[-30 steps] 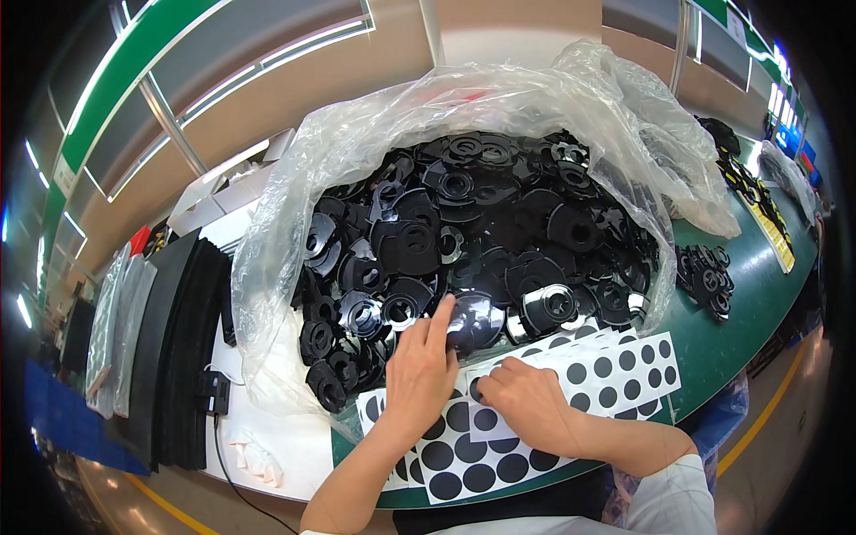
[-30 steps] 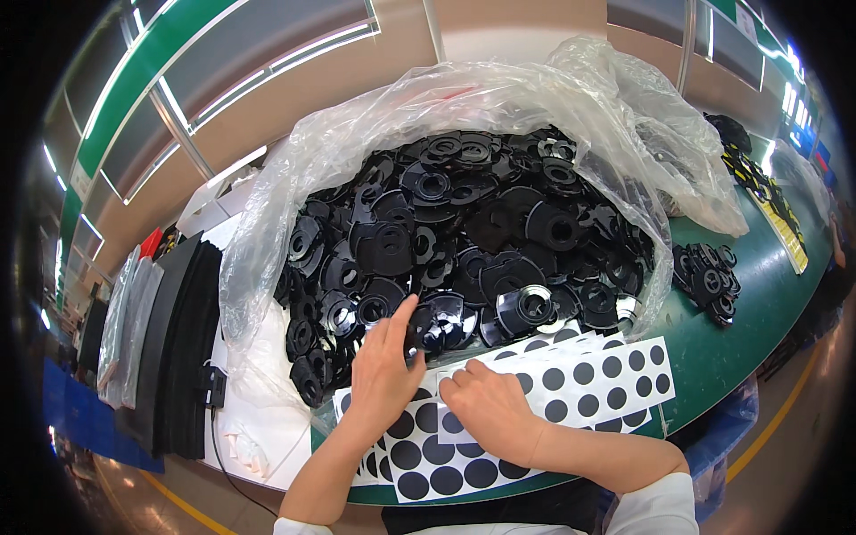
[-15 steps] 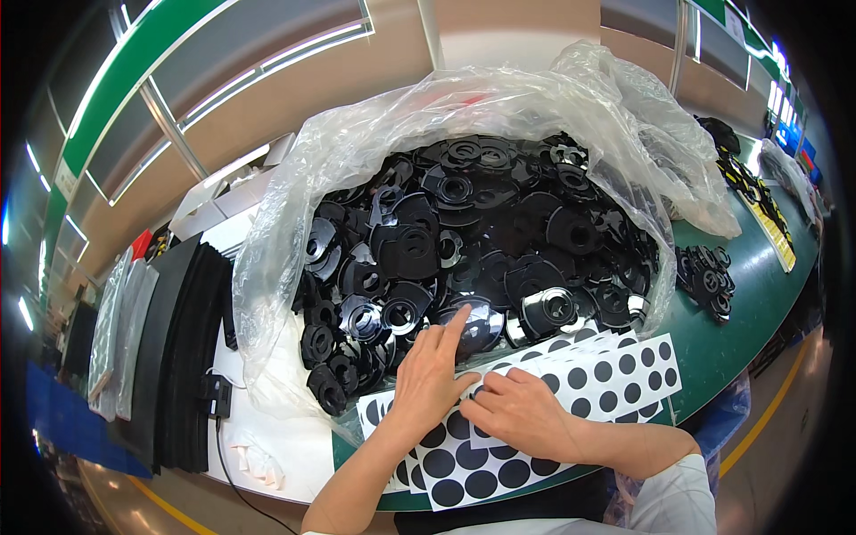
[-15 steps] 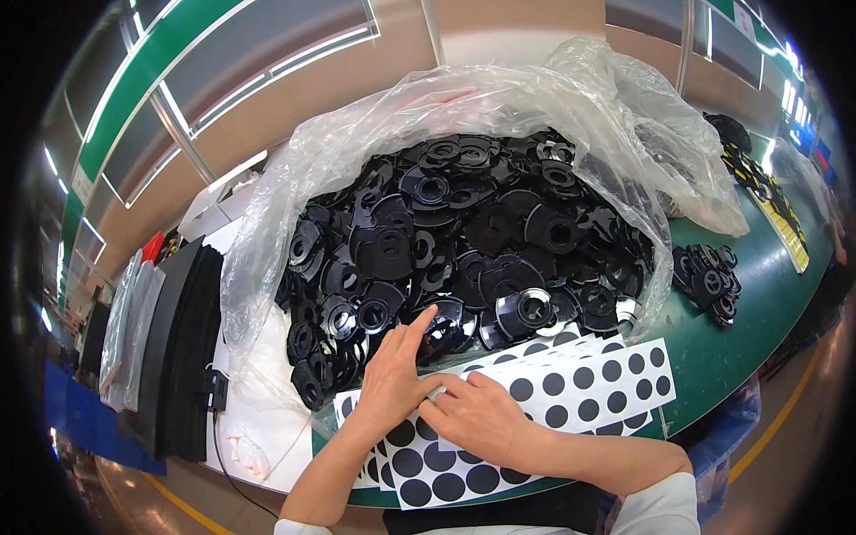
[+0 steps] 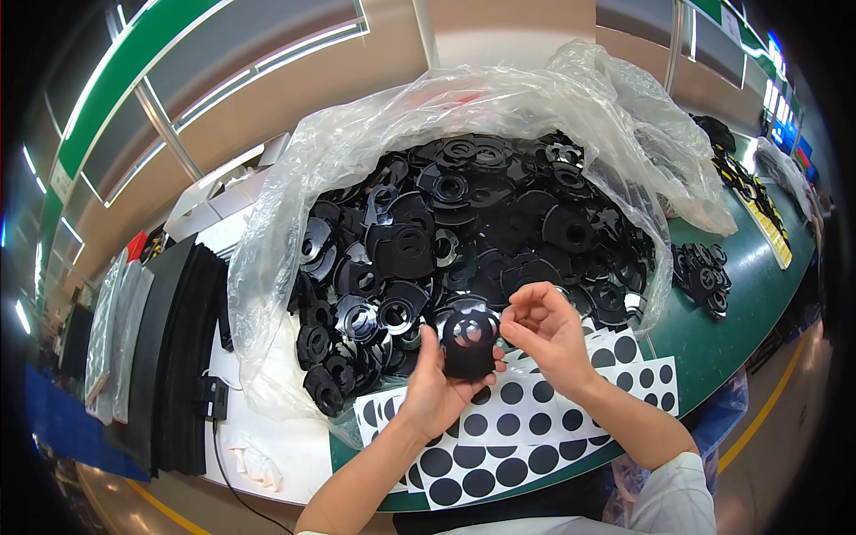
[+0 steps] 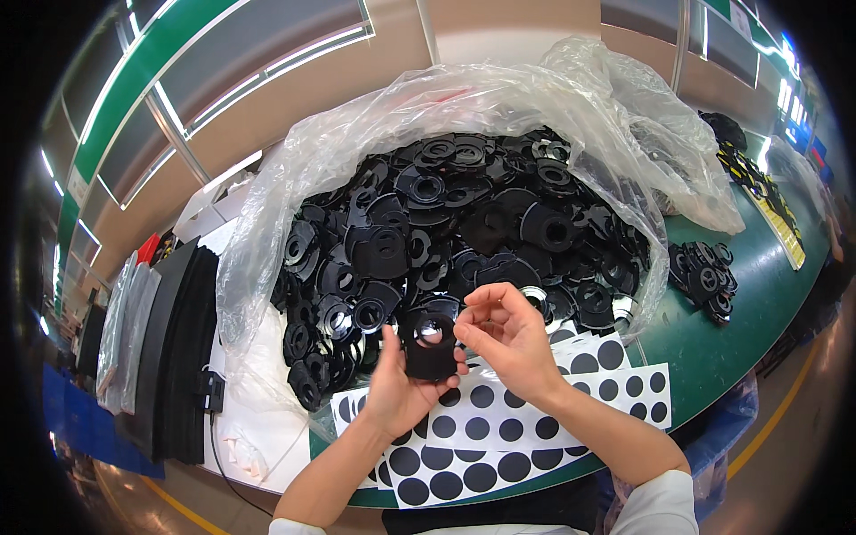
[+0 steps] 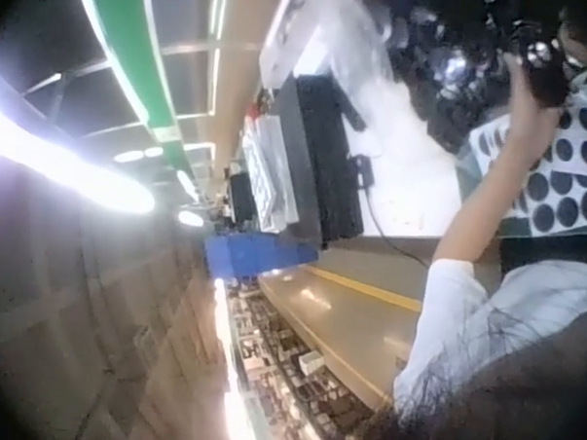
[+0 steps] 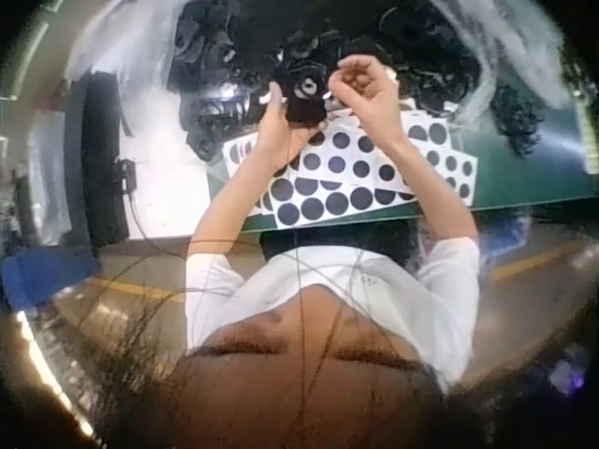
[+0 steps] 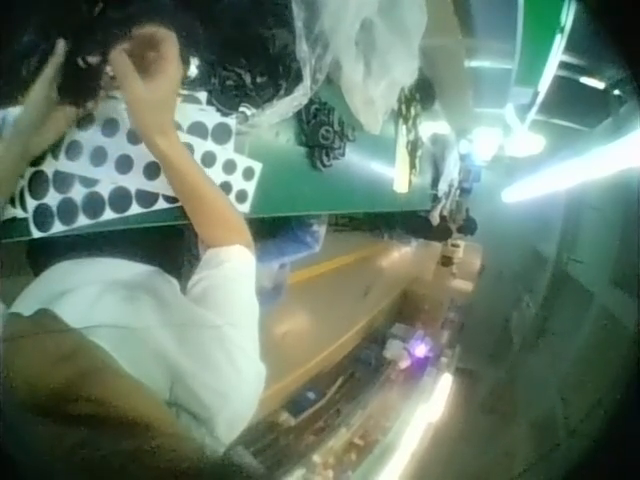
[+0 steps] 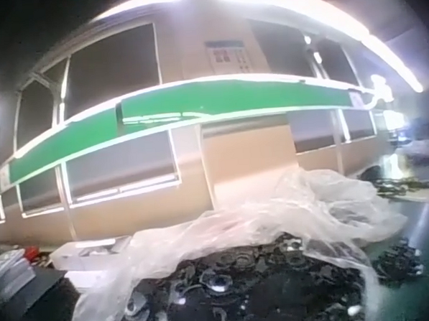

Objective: The person applies circular adhesive labels onto black plastic components by hand.

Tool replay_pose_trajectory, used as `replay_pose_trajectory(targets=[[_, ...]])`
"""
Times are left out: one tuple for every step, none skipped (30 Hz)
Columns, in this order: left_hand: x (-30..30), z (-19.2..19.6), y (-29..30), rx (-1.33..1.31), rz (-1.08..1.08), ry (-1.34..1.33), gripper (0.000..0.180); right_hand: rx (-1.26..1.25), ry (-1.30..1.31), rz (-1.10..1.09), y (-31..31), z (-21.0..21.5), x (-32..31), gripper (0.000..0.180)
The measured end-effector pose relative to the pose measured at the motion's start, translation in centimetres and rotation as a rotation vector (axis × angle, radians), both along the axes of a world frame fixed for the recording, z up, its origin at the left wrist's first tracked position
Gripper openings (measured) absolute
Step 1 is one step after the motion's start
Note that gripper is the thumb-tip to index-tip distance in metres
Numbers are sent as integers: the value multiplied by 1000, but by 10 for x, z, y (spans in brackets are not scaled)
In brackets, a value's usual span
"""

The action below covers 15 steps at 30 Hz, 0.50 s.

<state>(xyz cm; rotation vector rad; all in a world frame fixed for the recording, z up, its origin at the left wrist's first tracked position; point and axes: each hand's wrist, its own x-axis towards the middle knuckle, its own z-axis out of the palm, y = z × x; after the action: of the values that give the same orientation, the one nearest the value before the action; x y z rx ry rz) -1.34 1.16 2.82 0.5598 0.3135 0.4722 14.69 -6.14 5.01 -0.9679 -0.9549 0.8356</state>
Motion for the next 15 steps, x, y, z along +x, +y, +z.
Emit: replay_pose_trajectory(targets=[[3,-6,-4,-15,37,74,71,-76,11,31,2,-5,-1,29],[6,-15,-5,-31,70,146,67,-153,22,56,2,-9,0,28],[8,-20,-3,-22,36,100,66,-156,-12,51,3,-12,-1,26],[8,-24,-3,-23,35,99,66,-157,-13,50,4,-15,-1,26],[11,-23,-4,-4,48,105,66,-153,-30,33,4,-19,0,25],[11,-23,-4,16,65,111,66,-150,-47,21,5,-22,-1,24],[11,-24,-4,13,64,112,66,-153,-46,20,6,-23,-1,24],[11,-26,-3,30,54,119,66,-148,-45,12,6,-23,-1,24],[10,-26,-3,48,48,125,67,-141,-44,7,7,-23,-1,24],[10,-26,-4,47,48,125,67,-142,-44,7,7,-22,-1,24],[10,-25,-4,47,47,126,67,-144,-49,6,6,-22,-1,23],[10,-25,-5,47,48,126,67,-146,-54,6,6,-21,-2,23],[9,-25,-5,47,49,127,67,-145,-53,7,6,-21,-2,23],[8,-25,-5,56,48,124,68,-141,-60,10,7,-20,-2,23],[8,-26,-4,64,44,120,68,-138,-68,10,7,-20,-2,22]])
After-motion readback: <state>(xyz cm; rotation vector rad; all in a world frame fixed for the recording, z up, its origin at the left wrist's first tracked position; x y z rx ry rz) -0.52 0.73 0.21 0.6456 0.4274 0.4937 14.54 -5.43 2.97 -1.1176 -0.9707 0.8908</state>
